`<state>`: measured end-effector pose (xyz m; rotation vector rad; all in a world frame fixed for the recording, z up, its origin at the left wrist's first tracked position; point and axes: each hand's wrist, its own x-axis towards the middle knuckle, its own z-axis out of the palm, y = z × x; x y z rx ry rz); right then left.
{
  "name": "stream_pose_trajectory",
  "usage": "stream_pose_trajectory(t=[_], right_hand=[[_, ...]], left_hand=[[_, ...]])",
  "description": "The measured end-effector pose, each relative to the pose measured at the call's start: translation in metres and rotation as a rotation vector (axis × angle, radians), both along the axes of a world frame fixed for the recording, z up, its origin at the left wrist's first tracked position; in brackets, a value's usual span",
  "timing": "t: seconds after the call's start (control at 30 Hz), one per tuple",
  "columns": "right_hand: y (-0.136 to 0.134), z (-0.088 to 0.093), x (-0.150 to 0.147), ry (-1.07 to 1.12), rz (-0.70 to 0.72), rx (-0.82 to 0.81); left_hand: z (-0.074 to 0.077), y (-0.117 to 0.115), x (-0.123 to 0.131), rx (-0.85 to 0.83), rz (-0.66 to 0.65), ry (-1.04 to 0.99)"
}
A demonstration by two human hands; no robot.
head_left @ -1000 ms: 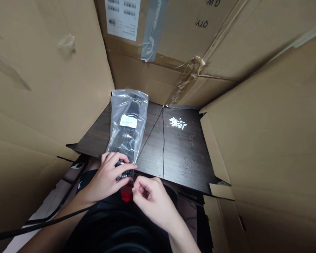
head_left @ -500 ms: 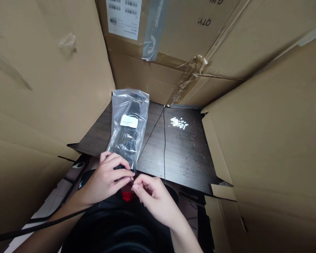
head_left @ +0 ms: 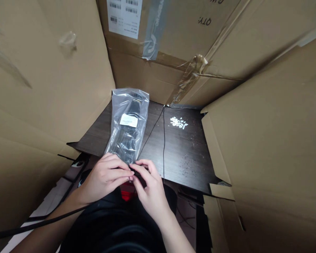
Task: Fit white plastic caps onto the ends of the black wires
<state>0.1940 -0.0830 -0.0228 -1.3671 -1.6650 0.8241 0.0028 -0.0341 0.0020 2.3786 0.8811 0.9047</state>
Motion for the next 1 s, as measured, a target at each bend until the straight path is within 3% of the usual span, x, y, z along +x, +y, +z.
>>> stream_pose_trajectory(t=[0.2,0.37,0.57,0.73,1.0], right_hand=[[0.012,-0.01,-0.005,-0.204,0.112,0.102],[0.01,-0.015,-0.007,-0.322,0.232,0.139],[0.009,-0.027,-0.018,-0.475,0.181,0.162],[0.009,-0.023,-0.021,-0.521,0.182,0.124],[0.019,-0.017,-0.02,-0.557,0.149,0.081]], left_hand=[[-0.001,-0.002,0.001,-0.031,-0.002,-0.125],[-0.004,-0.007,0.001,-0.173,-0.005,-0.27],[-0.008,-0.009,0.001,-0.129,-0.011,-0.25],[-0.006,-0.006,-0.003,-0.096,-0.023,-0.219],[0.003,-0.019,-0.008,-0.261,-0.156,-0.248]])
